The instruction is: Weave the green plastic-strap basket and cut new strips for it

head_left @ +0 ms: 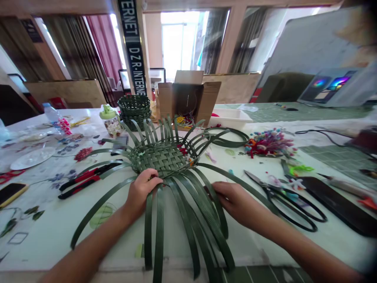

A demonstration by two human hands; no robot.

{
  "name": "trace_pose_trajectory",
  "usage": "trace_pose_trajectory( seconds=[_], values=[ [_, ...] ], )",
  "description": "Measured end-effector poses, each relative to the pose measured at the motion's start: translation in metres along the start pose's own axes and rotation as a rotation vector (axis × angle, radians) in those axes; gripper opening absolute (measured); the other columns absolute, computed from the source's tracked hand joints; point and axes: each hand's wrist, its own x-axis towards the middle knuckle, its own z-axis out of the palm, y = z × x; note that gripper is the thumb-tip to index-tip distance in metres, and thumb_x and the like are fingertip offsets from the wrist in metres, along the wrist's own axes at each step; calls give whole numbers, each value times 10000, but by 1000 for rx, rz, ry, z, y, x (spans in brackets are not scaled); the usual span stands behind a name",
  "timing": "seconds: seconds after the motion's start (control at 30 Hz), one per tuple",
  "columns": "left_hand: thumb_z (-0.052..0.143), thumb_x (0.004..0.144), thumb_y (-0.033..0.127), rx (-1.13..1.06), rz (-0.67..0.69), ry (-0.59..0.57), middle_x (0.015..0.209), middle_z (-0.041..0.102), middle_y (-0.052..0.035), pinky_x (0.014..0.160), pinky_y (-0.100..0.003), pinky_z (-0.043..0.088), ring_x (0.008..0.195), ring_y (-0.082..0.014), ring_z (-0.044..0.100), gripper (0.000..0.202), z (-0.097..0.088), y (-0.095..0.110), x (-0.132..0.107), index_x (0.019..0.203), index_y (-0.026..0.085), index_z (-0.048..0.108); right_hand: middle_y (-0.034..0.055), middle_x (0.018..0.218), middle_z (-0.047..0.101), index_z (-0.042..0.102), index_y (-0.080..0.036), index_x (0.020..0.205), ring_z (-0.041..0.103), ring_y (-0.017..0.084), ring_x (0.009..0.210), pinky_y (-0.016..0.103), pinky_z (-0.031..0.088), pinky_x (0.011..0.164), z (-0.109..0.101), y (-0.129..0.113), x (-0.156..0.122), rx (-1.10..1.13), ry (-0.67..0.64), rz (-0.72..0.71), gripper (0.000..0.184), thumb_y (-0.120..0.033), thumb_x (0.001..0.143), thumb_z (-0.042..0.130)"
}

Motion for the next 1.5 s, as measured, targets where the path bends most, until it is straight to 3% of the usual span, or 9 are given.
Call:
trace_pose_trajectory(
  seconds=[0.13,0.23,0.37,0.5,0.67,0.83,1.07,1.33,1.5],
  values=[
    [495,857,132,50,103,0,883,628,-60,720,-265,475,847,-161,566,152,-2,2,4,912,180,628,77,840,689,649,-230,929,637,198,718,306,487,642,-37,-21,-1,-42,168,-26,201,-242,885,453],
    [513,850,125,124,166,-1,860,636,-65,685,-263,463,815,-165,557,142,-6,3,5,934,152,625,97,920,691,668,-223,988,634,221,804,325,466,718,-52,-32,33,-132,184,-143,212,-257,871,495],
    [525,847,120,226,250,10,868,652,-73,712,-288,463,826,-181,558,147,-9,3,5,959,125,621,64,825,701,705,-173,887,621,186,789,277,440,740,-39,-36,101,-131,-243,-357,191,-160,804,534],
    [489,867,139,318,321,29,857,663,-91,735,-322,477,834,-208,571,149,-10,4,7,933,110,619,42,749,699,718,-127,834,548,123,619,223,394,587,-7,-33,142,-105,-500,-395,201,-142,733,545],
    [449,875,141,271,312,33,868,660,-125,716,-323,514,823,-215,610,185,-7,5,7,943,92,614,49,725,693,721,-103,828,451,95,541,219,327,525,9,-31,149,-150,-588,-366,255,-85,724,489],
    [437,881,145,232,274,11,940,661,-142,743,-300,540,868,-211,640,183,-5,6,5,963,103,595,59,725,687,710,-94,895,453,101,531,218,305,497,7,-23,156,-187,-715,-369,234,-219,822,525],
    [428,875,129,153,245,-88,1011,657,-167,832,-304,531,960,-215,634,214,-14,-1,11,994,71,596,69,717,688,706,-94,825,460,102,537,223,299,508,14,-8,166,-141,-684,-479,231,-253,831,539],
    [480,839,177,96,42,-398,964,662,-121,746,-346,543,876,-233,638,190,-18,-7,25,971,126,608,39,655,661,699,-129,768,398,96,495,228,263,488,24,-2,169,-126,-583,-559,167,-234,777,568],
    [420,871,187,152,97,-302,859,663,-122,606,-344,541,738,-235,642,189,-12,-14,25,905,118,593,22,595,619,665,-129,678,337,84,477,229,249,487,28,2,167,-91,-474,-590,139,-170,758,559]
  ],
)
